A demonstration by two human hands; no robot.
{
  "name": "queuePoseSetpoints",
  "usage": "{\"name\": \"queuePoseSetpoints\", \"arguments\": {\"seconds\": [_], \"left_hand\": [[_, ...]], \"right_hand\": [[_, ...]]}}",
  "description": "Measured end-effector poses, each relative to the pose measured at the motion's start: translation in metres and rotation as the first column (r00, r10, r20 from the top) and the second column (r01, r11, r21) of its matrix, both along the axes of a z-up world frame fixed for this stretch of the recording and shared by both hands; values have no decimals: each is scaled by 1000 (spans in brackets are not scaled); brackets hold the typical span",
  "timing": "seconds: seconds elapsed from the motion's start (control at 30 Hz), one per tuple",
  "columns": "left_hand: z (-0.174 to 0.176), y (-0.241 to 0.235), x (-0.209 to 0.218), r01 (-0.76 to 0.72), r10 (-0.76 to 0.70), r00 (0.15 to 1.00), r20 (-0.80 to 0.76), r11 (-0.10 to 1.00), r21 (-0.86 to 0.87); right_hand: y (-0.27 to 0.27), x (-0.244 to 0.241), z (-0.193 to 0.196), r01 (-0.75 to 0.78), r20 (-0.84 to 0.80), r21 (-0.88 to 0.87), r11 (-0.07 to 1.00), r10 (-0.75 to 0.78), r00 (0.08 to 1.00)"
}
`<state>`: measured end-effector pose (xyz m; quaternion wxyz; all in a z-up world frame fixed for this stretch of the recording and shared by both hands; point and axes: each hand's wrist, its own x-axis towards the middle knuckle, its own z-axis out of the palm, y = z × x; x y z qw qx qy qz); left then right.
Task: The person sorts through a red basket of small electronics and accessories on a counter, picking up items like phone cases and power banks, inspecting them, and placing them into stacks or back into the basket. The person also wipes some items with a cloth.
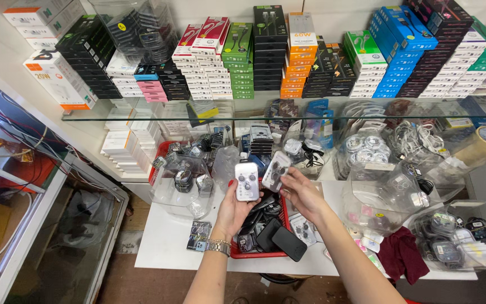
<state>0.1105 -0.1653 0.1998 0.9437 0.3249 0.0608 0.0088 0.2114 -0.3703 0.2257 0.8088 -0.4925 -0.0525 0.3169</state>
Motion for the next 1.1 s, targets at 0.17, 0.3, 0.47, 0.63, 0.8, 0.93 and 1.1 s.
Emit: {"name": "queuePoseSetpoints", "arguments": {"seconds": [0.17,0.3,0.47,0.63,0.8,0.93,1.1], "left_hand": [[-2,-4,0,-41,43,996,-75,999,35],[-3,-10,-1,-46,58,996,-66,983,178],[5,-30,4,36,-12,997,-76,948,317],[18,-31,13,36,38,983,-178,917,396],[7,-15,22,-55,57,961,-272,998,16],[-19,1,10,-243,244,935,-257,969,35],[-40,12,-11,-305,314,866,-389,948,88]], "right_hand": [[-12,1,-3,-39,0,-6,999,39,999],[-13,-2,-12,-82,75,-97,992,89,993],[-3,-7,-17,-17,234,-264,964,81,969],[13,-8,1,-34,218,-300,953,103,971],[29,-11,11,-142,223,-395,907,245,943],[27,1,-11,221,534,-731,645,340,774],[35,-1,-81,470,637,-731,495,742,209]]}}
